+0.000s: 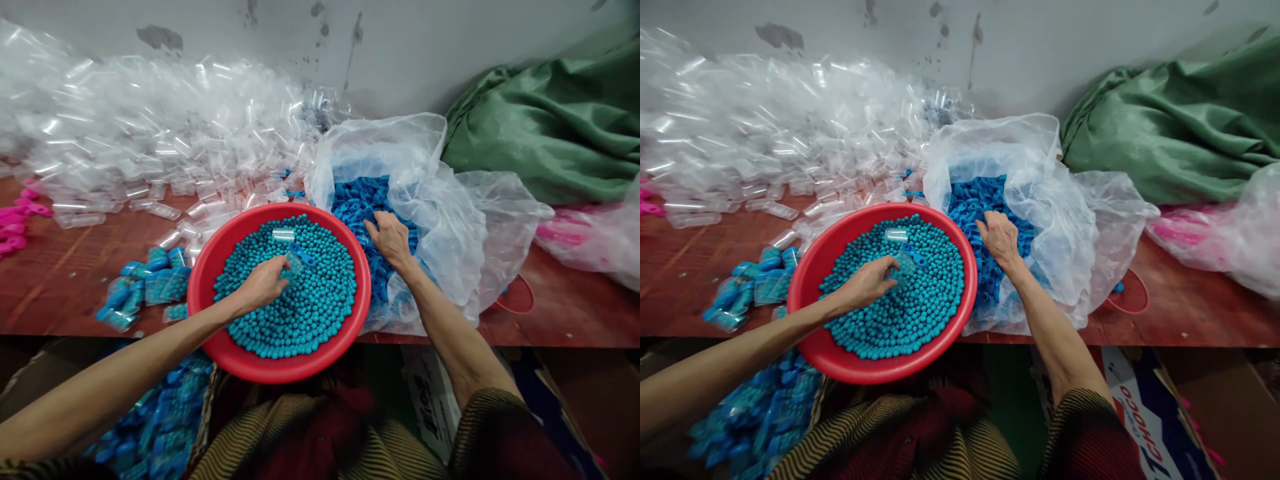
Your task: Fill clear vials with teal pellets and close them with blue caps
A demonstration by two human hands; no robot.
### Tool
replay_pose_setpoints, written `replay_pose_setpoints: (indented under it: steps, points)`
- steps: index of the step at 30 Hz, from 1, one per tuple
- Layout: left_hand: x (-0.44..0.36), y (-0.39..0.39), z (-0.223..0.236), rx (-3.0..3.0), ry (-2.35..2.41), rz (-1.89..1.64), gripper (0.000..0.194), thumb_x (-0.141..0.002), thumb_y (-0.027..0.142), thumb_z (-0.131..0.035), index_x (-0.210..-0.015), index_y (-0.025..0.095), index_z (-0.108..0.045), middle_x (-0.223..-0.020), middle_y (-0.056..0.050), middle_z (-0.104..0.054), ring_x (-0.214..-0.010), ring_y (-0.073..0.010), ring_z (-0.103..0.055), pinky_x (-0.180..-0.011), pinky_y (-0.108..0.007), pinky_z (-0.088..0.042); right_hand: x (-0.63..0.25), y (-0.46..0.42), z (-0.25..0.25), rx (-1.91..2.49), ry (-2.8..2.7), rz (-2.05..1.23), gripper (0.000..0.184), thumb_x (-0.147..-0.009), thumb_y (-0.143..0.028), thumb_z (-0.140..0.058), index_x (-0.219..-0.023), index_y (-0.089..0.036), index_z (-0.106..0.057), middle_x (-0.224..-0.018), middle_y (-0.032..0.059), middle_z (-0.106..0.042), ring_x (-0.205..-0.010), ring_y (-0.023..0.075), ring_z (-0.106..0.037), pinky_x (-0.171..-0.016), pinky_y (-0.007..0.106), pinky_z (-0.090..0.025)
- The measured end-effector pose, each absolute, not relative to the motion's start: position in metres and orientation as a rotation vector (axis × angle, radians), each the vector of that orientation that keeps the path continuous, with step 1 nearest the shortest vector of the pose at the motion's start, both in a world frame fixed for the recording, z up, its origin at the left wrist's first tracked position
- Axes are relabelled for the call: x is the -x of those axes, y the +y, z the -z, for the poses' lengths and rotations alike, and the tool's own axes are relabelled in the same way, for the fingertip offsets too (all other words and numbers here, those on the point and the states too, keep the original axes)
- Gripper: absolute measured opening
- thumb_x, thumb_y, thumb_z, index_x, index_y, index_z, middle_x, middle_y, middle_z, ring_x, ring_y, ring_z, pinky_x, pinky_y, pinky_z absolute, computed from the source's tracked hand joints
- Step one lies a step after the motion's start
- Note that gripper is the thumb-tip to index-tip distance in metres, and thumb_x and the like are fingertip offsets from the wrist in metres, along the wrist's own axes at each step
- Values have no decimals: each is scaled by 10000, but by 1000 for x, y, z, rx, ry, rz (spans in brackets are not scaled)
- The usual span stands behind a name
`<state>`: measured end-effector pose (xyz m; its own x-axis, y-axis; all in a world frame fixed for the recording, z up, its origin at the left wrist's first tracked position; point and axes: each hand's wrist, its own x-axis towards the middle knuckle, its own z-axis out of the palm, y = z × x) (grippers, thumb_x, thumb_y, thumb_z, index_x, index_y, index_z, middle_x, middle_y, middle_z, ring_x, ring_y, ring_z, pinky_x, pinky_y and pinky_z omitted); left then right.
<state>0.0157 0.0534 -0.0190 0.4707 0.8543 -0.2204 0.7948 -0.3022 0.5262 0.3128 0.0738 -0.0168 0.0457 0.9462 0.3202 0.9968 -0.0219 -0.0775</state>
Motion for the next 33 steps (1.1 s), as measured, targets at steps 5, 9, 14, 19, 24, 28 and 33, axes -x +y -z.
replay_pose_setpoints:
  steps: [5,9,14,19,24,28,33]
  points:
    - [-28,62,31,-2025,1308,-190,293,-663,222,-589,-954,187,-602,-772,-12,-601,-749,-184,-563,-698,-283,-429,-259,52,-24,1700,-2346,-25,229,-879,-362,-472,-966,-193,-600,-911,64,-647,-864,212,-559,-705,281,-380]
    - [-44,67,44,-1816,1340,-285,313,-621,246,-622,-922,159,-603,-757,-9,-611,-741,-180,-574,-681,-277,-448,-224,50,-12,1686,-2553,-13,195,-856,-334,-504,-900,-190,-629,-924,91,-639,-890,244,-552,-740,327,-387]
    - [-46,59,42,-1750,1273,-311,310,-634,184,-585,-941,151,-562,-794,-11,-626,-739,-150,-591,-680,-264,-474,-215,58,7,1511,-2391,-118,179,-842,-290,-524,-908,-157,-623,-1037,116,-617,-1007,258,-538,-859,377,-403]
    - [-31,51,25,-1453,1245,-239,346,-623,205,-608,-930,165,-453,-686,23,-557,-525,-105,-515,-445,-217,-393,-221,57,7,1260,-1983,-351,188,-849,-299,-498,-957,-177,-591,-994,70,-632,-925,186,-582,-839,308,-447]
    - [-29,48,15,-1250,1093,-311,361,-596,214,-638,-912,152,-477,-684,19,-552,-538,-85,-496,-442,-197,-364,-223,56,7,1261,-1734,-545,160,-816,-313,-527,-891,-182,-581,-780,3,-618,-634,123,-552,-611,245,-458]
    - [-28,47,11,-1241,1025,-352,359,-568,200,-664,-879,156,-490,-732,0,-619,-625,-116,-568,-562,-240,-447,-224,57,5,1270,-1662,-559,133,-803,-303,-542,-868,-194,-580,-768,-3,-616,-605,119,-531,-599,249,-451]
    - [-12,47,10,-1344,1115,-90,270,-522,191,-674,-779,141,-608,-621,20,-617,-587,-117,-552,-573,-236,-436,-225,57,5,1241,-1657,-588,136,-805,-296,-552,-878,-187,-587,-772,-2,-615,-622,119,-537,-614,248,-457]
